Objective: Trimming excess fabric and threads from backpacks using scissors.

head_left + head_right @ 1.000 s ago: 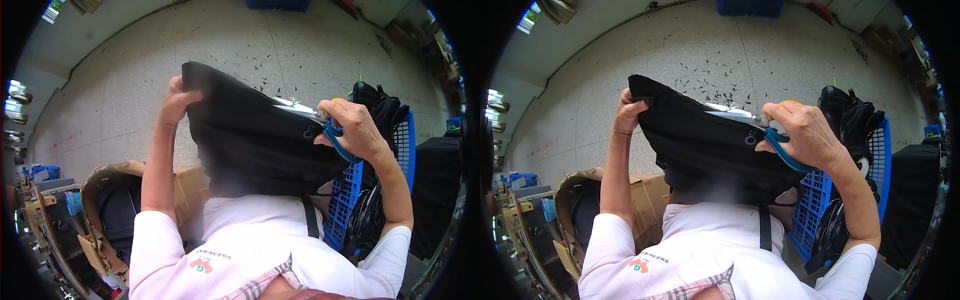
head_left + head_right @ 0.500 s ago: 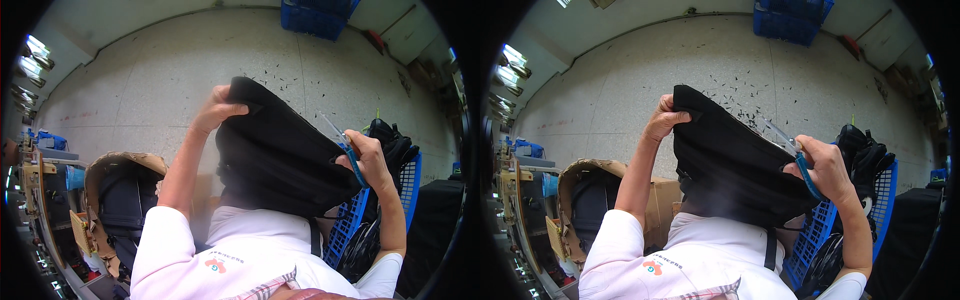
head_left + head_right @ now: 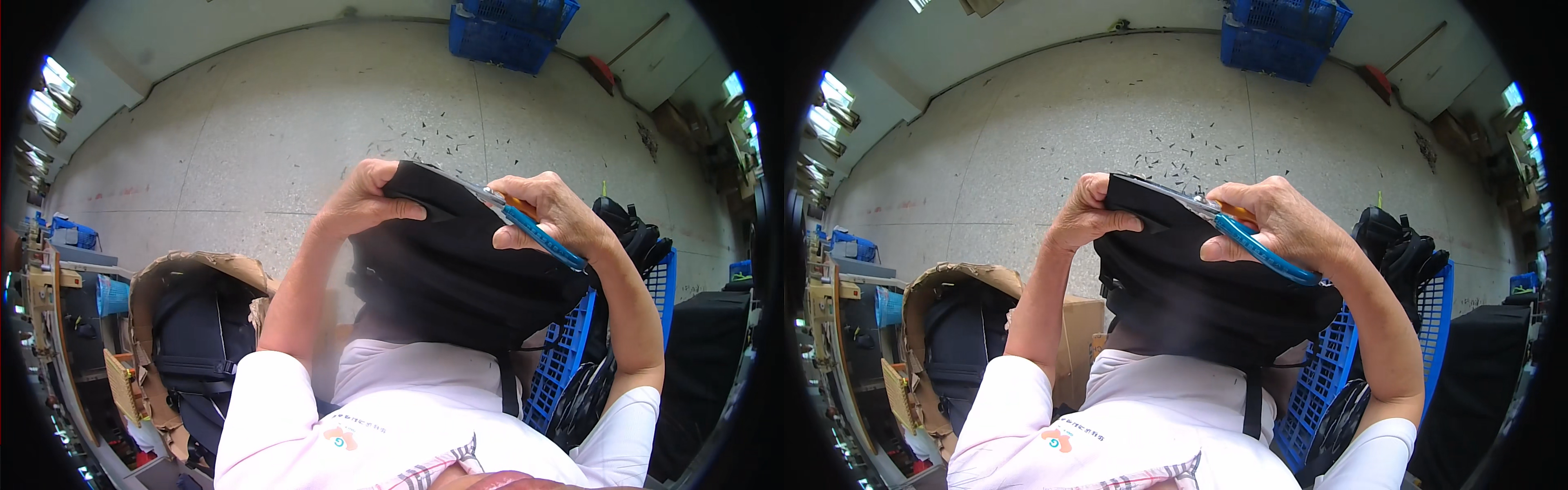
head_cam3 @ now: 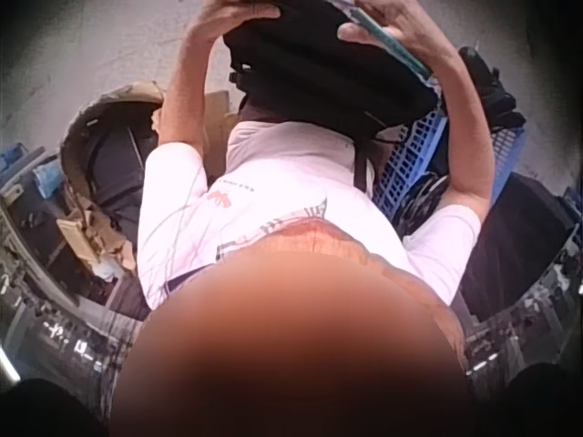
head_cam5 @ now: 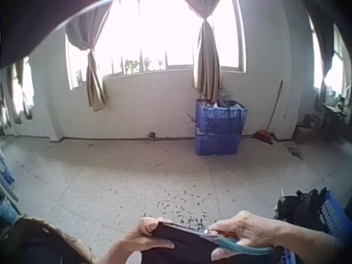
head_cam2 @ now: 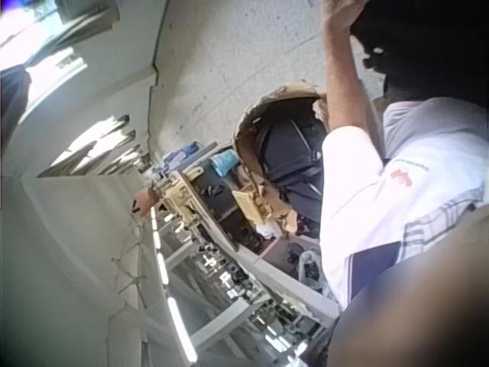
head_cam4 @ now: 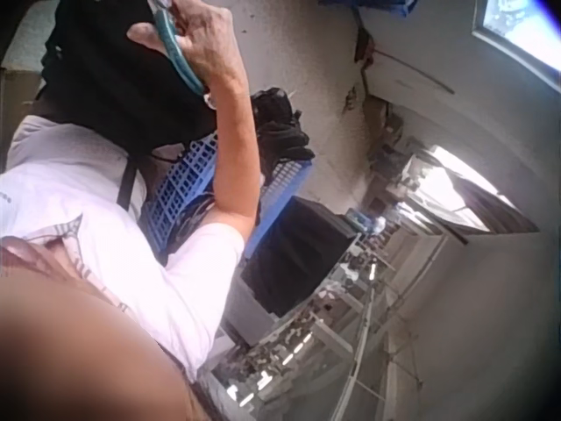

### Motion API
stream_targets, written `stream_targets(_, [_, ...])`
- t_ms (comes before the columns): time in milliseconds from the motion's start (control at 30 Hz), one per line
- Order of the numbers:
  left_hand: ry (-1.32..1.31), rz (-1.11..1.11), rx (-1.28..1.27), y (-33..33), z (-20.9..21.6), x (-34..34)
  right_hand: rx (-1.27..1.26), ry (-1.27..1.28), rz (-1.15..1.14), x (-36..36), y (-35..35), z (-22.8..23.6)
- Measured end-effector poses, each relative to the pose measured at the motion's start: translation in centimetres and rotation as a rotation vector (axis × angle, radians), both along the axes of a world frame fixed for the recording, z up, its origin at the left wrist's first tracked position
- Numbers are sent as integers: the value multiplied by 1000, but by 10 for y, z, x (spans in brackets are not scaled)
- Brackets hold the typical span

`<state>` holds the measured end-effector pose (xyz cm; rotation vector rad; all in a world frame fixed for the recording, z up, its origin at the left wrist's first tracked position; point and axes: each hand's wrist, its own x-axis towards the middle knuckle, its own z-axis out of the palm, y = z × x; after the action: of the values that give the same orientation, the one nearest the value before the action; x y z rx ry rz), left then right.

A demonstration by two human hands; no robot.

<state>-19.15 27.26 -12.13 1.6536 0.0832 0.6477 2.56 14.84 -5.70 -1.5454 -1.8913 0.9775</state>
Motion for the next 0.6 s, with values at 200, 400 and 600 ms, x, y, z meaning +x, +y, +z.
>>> stream_targets(200, [77, 91, 50, 4, 0, -8, -71, -6, -31, -13, 4, 1])
stream_targets(400, [-177, 214, -151, -4, -21, -27, 352, -105, -276, -2, -28, -18])
stream_targets(600, [-317, 742, -469, -39, 46, -179, 393, 214, -405, 35, -39, -3])
